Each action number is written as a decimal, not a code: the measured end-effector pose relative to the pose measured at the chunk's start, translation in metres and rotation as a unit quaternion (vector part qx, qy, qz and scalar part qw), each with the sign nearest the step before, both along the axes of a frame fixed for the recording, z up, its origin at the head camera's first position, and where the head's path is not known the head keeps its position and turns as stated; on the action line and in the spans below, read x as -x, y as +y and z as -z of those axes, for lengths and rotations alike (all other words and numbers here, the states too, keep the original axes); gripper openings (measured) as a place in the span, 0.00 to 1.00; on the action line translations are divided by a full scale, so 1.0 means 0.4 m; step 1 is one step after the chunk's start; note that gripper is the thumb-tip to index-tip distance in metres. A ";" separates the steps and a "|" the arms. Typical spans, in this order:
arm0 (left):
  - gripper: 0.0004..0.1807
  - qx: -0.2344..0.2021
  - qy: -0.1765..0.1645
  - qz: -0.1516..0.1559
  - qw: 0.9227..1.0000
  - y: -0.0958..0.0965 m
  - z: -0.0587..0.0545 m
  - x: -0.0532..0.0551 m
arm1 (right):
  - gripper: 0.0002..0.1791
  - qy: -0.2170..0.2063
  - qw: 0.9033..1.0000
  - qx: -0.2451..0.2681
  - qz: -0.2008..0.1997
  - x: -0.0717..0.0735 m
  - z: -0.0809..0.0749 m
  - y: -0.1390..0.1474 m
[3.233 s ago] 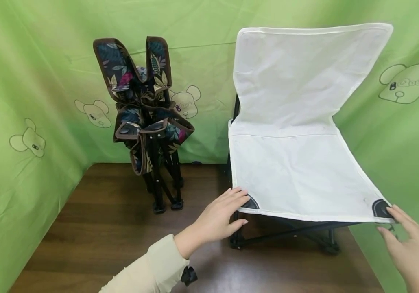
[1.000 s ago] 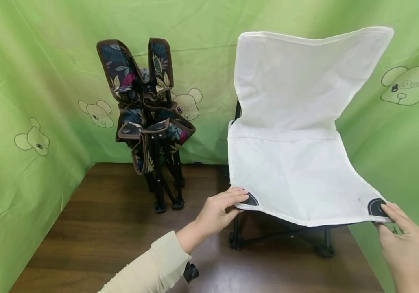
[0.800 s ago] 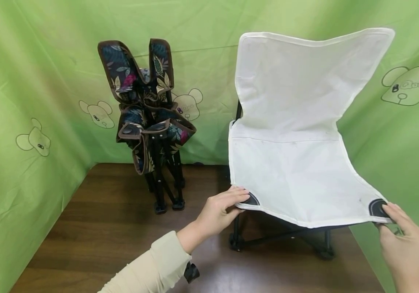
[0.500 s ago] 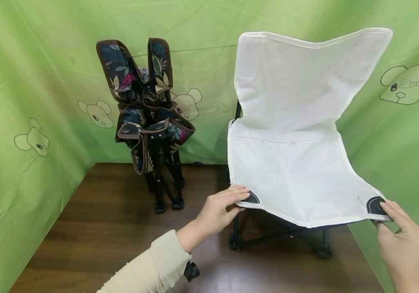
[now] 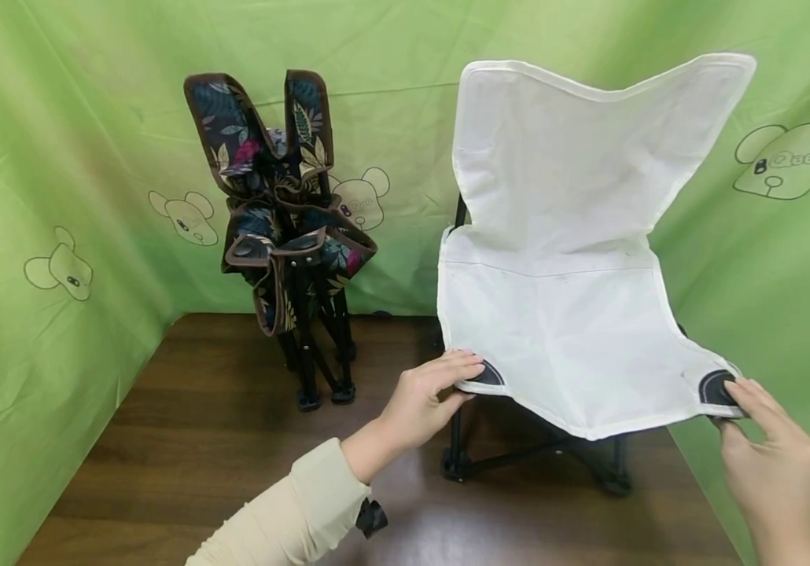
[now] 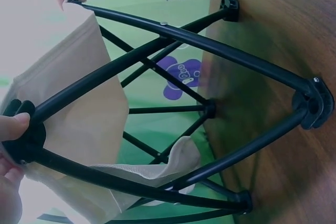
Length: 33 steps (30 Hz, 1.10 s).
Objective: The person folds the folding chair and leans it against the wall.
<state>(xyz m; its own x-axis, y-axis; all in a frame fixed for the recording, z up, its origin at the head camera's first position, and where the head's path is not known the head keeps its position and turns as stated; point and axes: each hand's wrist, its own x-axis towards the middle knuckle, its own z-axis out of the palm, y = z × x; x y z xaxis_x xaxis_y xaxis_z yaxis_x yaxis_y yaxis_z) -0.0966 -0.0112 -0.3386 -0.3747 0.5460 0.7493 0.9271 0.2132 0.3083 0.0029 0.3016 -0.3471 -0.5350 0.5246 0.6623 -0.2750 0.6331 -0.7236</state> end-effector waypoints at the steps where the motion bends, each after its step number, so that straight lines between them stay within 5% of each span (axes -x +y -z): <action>1: 0.17 -0.002 0.002 -0.001 1.000 0.000 -0.002 0.000 | 0.29 0.000 1.000 0.000 -0.001 0.001 -0.002 -0.001; 12: 0.17 -0.007 0.003 -0.003 1.000 0.001 -0.022 -0.001 | 0.30 0.019 0.999 -0.035 -0.013 0.011 -0.030 -0.028; 33: 0.16 -0.019 0.051 -0.025 0.998 0.004 -0.058 0.004 | 0.18 -0.017 0.996 -0.086 0.028 0.012 -0.091 -0.099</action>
<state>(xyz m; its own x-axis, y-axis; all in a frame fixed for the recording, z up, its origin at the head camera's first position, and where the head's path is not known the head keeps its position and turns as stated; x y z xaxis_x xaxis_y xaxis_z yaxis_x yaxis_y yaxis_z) -0.0982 -0.0094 -0.3156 -0.3207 0.4996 0.8047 0.9429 0.2492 0.2210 -0.0019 0.2620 -0.3106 -0.5317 0.4344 0.7271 -0.2131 0.7622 -0.6112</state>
